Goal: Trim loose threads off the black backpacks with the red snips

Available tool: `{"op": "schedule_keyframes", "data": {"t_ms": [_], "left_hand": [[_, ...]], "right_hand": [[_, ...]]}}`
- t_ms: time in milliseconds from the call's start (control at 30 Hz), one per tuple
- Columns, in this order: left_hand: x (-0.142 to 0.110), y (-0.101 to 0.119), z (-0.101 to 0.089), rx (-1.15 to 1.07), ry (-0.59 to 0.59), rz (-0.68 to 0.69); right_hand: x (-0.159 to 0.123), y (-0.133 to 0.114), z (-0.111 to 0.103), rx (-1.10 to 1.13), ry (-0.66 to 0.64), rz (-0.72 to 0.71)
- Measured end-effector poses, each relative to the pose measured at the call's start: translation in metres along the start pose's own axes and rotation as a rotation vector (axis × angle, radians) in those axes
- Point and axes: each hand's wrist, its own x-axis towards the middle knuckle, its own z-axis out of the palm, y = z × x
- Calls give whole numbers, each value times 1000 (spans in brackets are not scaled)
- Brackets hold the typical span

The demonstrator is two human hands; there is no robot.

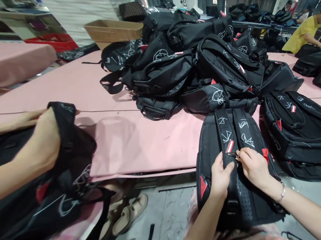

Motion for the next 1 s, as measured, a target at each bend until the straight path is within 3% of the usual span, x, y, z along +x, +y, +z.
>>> {"op": "schedule_keyframes", "data": {"t_ms": [167, 500, 600, 767, 867, 1000], "left_hand": [[1, 0, -4, 10, 0, 24], [0, -5, -2, 70, 34, 5], [-1, -2, -9, 42, 5, 5], [-3, 16, -33, -113, -89, -182], [-1, 18, -45, -190, -105, -242], [0, 10, -48, -256, -72, -278]], "right_hand": [[-2, 2, -6, 98, -60, 61], [2, 2, 3, 32, -59, 38], [2, 7, 3, 183, -83, 88], [18, 31, 3, 550, -236, 310], [33, 46, 10, 625, -364, 425], [45, 54, 22, 625, -431, 433]]}}
